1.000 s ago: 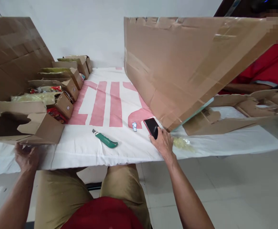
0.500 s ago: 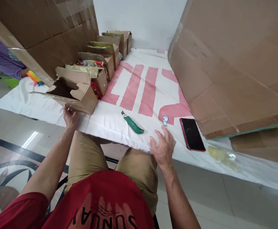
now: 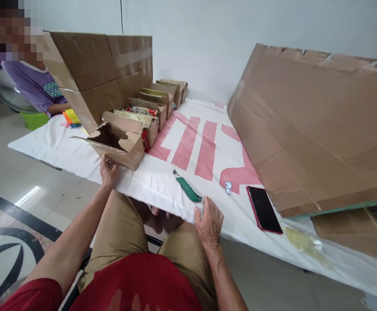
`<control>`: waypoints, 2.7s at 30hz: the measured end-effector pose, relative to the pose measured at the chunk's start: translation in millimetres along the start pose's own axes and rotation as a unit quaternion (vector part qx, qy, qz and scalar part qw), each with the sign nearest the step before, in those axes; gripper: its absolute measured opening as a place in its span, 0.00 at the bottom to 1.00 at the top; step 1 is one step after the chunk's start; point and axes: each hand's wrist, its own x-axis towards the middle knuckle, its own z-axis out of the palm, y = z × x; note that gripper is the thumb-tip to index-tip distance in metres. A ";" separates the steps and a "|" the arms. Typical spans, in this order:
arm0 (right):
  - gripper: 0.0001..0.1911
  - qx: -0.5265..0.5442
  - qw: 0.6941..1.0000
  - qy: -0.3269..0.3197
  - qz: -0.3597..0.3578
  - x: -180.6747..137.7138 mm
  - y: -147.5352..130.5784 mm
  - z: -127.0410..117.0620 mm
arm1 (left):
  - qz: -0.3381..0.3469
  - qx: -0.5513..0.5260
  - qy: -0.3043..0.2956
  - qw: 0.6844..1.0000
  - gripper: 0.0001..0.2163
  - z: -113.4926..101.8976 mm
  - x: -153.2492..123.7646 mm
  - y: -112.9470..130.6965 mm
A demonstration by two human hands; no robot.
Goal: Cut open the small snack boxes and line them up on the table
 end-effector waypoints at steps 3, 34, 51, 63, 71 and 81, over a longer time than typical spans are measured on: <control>0.24 -0.006 1.000 -0.005 0.004 0.3 -0.5 1.9 | 0.002 -0.005 0.002 1.000 0.35 0.0 -1.2 0.1; 0.36 0.473 0.871 -0.135 -0.009 149.4 -204.7 132.3 | -0.005 -0.049 -0.007 0.999 0.39 7.0 -12.4 -4.9; 0.32 0.491 0.865 -0.096 -0.026 137.0 -211.4 150.4 | 0.004 -0.066 -0.011 0.998 0.35 0.9 -17.1 2.3; 0.27 0.497 0.862 -0.096 -0.026 138.1 -207.4 149.3 | 0.006 -0.078 -0.003 0.997 0.31 -2.0 -19.9 7.7; 0.24 0.513 0.851 -0.106 -0.031 141.2 -204.5 151.6 | 0.009 -0.078 0.008 0.997 0.29 -0.4 -16.8 9.8; 0.20 0.530 0.840 -0.113 -0.032 148.6 -201.8 149.2 | 0.015 -0.069 0.116 0.991 0.20 -38.2 -18.3 17.5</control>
